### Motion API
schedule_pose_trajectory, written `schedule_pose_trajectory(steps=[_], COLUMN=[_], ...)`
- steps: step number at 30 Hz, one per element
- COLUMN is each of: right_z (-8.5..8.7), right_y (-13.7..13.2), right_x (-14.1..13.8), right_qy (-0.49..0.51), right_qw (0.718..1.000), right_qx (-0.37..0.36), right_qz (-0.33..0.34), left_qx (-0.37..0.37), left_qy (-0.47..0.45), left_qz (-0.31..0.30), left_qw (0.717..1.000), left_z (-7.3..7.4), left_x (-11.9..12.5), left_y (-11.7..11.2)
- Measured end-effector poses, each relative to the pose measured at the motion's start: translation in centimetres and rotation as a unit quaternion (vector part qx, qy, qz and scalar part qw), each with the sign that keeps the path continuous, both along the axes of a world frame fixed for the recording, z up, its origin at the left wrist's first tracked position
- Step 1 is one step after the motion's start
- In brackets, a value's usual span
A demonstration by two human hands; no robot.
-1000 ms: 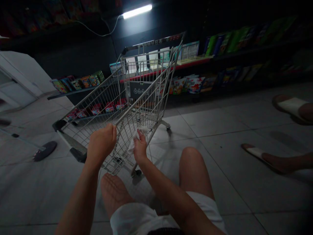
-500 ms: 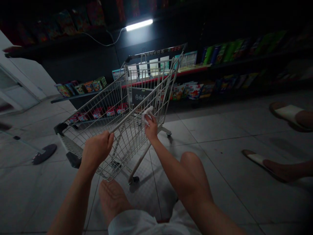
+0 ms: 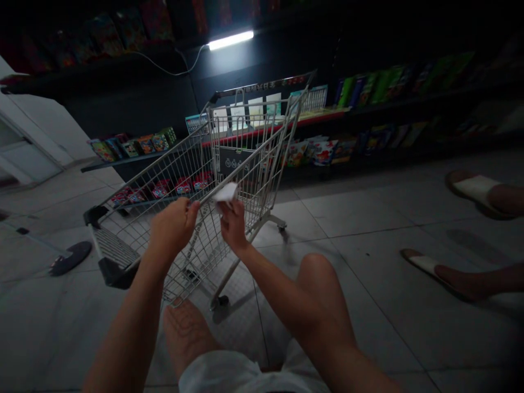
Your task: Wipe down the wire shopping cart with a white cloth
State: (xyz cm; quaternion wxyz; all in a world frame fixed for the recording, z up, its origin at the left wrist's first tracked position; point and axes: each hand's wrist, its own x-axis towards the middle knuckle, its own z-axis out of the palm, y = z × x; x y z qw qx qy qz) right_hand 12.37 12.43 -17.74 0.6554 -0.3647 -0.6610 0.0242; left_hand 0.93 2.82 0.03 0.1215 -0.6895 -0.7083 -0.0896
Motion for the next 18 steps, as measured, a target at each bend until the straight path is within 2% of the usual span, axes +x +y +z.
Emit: schedule_pose_trajectory(steps=[2,4,6,8,11,13,14,15,16,18], right_z=[-4.0,-7.4,-8.8,-7.8,-2.9,0.5,1.5,1.9,1.5,-1.5], right_y=[-2.2,-3.9,-4.5,-3.8,-0.8,1.7,2.8,3.6,4.1,3.9], right_x=[-0.9,-0.8,0.3,2.0,4.2,4.6,4.5,4.2,3.8,2.7], right_qy=[-0.056,-0.106,-0.133,-0.112,-0.023,0.003,0.003,-0.002,-0.009,-0.026], right_qw=[0.998,0.993,0.99,0.993,0.998,0.998,0.998,0.999,0.999,0.999], right_qx=[0.0,0.006,0.016,0.013,-0.001,0.013,0.019,0.018,0.01,-0.03], right_qz=[0.021,0.041,0.053,0.03,-0.051,-0.061,-0.053,-0.042,-0.032,-0.015], left_qx=[-0.016,-0.037,-0.053,-0.054,-0.043,-0.043,-0.043,-0.041,-0.038,-0.029], left_qy=[0.002,0.002,0.0,0.004,0.018,0.022,0.023,0.025,0.026,0.031], left_qz=[-0.031,-0.045,-0.052,-0.059,-0.065,-0.065,-0.066,-0.067,-0.07,-0.073], left_qw=[0.999,0.998,0.997,0.997,0.997,0.997,0.997,0.997,0.997,0.996], left_z=[0.1,0.1,-0.2,-0.4,-0.5,-0.4,-0.4,-0.4,-0.4,-0.5], left_x=[1.6,2.7,3.1,3.1,2.8,2.8,2.8,2.8,2.7,2.6], left_y=[1.9,3.5,4.3,4.4,4.0,3.8,3.8,3.7,3.8,3.8])
